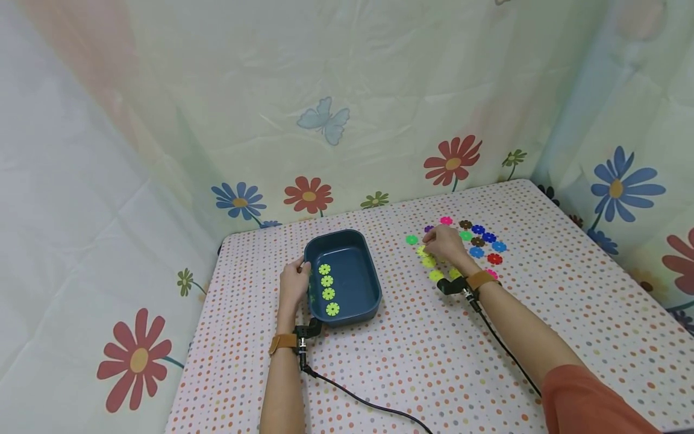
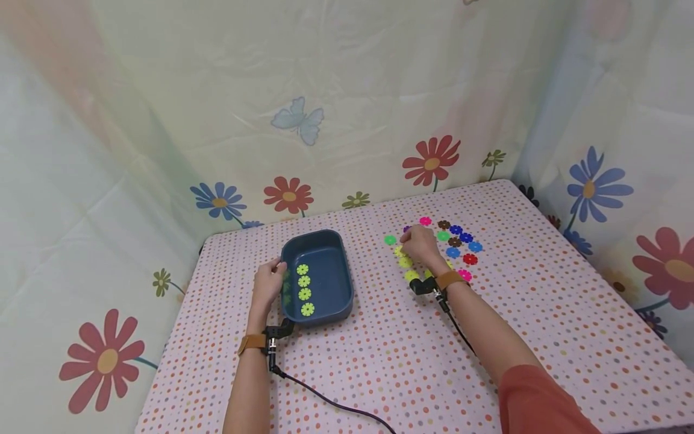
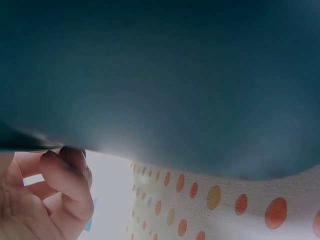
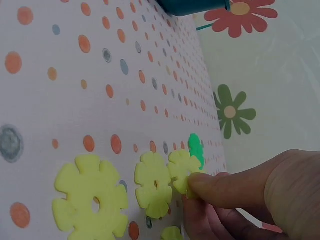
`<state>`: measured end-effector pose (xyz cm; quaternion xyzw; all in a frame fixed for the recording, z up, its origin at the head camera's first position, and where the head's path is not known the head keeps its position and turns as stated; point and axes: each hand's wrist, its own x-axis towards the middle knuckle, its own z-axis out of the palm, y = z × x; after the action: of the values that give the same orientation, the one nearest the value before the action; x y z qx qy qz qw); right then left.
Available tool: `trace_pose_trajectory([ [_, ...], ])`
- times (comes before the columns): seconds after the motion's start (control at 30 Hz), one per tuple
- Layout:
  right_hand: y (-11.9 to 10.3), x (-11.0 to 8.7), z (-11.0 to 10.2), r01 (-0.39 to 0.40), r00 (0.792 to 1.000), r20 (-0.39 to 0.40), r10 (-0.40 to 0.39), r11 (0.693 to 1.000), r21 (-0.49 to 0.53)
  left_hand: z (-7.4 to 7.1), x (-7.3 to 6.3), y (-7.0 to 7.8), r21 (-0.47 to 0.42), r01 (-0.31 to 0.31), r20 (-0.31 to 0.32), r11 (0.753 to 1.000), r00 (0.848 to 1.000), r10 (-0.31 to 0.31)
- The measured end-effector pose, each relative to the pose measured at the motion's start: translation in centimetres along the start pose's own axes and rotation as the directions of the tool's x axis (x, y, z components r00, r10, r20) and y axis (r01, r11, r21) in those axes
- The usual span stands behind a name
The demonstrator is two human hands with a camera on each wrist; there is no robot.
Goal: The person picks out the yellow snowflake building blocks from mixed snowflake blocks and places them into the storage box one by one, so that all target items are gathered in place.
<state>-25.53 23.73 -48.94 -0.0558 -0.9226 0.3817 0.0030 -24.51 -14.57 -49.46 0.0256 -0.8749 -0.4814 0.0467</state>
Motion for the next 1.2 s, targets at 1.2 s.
trace_pose_trajectory([
  [1.2,-8.9,2.2,2.6,-0.202,0.976,0.182,0.116,0.789,0.581,0.0,0.1,0.6,0.014,0.004,-0.004,1.0,1.0,-0.004],
])
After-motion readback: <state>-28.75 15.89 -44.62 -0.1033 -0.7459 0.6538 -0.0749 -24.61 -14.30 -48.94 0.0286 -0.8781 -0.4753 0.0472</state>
